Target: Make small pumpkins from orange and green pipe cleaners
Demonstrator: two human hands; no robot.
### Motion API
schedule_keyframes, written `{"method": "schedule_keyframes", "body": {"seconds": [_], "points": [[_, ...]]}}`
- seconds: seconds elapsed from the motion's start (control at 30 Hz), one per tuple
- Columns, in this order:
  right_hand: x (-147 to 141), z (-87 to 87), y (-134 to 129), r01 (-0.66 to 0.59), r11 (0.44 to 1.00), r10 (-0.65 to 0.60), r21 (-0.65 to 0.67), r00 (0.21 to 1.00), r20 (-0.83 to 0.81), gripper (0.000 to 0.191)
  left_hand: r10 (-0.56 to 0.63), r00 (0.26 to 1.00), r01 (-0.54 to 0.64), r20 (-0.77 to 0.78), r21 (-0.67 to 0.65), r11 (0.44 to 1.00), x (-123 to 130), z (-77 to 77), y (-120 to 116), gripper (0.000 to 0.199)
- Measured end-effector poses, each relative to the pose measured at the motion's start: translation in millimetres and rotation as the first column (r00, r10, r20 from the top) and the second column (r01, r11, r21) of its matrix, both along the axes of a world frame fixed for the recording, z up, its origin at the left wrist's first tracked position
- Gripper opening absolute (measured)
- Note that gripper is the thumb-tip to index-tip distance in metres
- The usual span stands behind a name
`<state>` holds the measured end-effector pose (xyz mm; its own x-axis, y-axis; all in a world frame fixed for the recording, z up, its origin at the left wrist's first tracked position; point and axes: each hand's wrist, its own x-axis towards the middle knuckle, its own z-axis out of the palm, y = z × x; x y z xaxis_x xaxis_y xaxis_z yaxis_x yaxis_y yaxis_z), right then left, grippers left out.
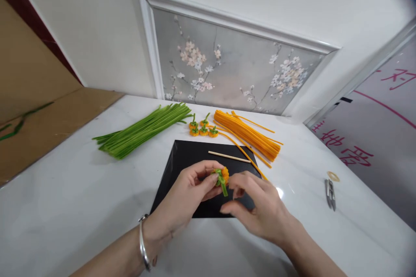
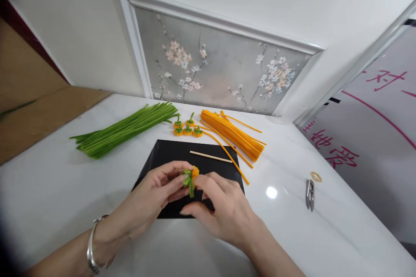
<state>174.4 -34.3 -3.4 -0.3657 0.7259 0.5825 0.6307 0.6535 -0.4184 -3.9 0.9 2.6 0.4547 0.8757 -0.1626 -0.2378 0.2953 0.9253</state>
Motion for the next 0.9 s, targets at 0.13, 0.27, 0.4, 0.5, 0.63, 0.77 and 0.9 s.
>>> {"method": "schedule_keyframes", "body": {"seconds": [0.13, 0.27, 0.4, 0.5, 0.63, 0.77, 0.9], "points": [[-5.6, -2.6, -1.6, -0.009, 0.998, 0.008, 0.057, 1.0, 0.018, 0.008, -0.021, 1.0, 0.02, 0.022, 0.035, 0.999, -1.4, 0.7, -0.1, 0.01], [-4.1, -2.1, 1.4, -0.001, 0.996, 0.009, 0.089, 0.996, -0.089, 0.016, -0.065, 0.998, 0.064, 0.002, 0.068, 0.996, -3.4, -0.5, 0.6, 0.012], [-0.3, 0.1, 3.5, 0.062, 0.991, -0.043, 0.121, 0.987, -0.154, 0.012, -0.079, 0.996, 0.082, -0.033, 0.111, 0.99, -3.8, 1.4, 1.6, 0.012], [1.6, 1.5, 3.5, 0.095, 0.985, -0.072, 0.145, 0.985, -0.156, 0.014, -0.074, 0.994, 0.087, -0.075, 0.175, 0.981, -3.2, 4.0, 0.7, 0.01], [2.3, 4.2, 2.2, 0.113, 0.977, -0.086, 0.18, 0.984, -0.154, 0.016, -0.051, 0.993, 0.08, -0.11, 0.279, 0.957, -1.5, 4.8, -2.3, 0.009], [2.2, 4.6, 1.4, 0.096, 0.974, -0.068, 0.206, 0.988, -0.139, 0.017, -0.015, 0.991, 0.056, -0.13, 0.316, 0.947, 0.1, 3.2, -3.9, 0.008], [2.6, 2.2, 0.7, 0.081, 0.974, -0.063, 0.211, 0.994, -0.091, 0.019, 0.058, 0.985, 0.002, -0.16, 0.353, 0.936, 0.3, 1.3, -1.9, 0.004]]}}
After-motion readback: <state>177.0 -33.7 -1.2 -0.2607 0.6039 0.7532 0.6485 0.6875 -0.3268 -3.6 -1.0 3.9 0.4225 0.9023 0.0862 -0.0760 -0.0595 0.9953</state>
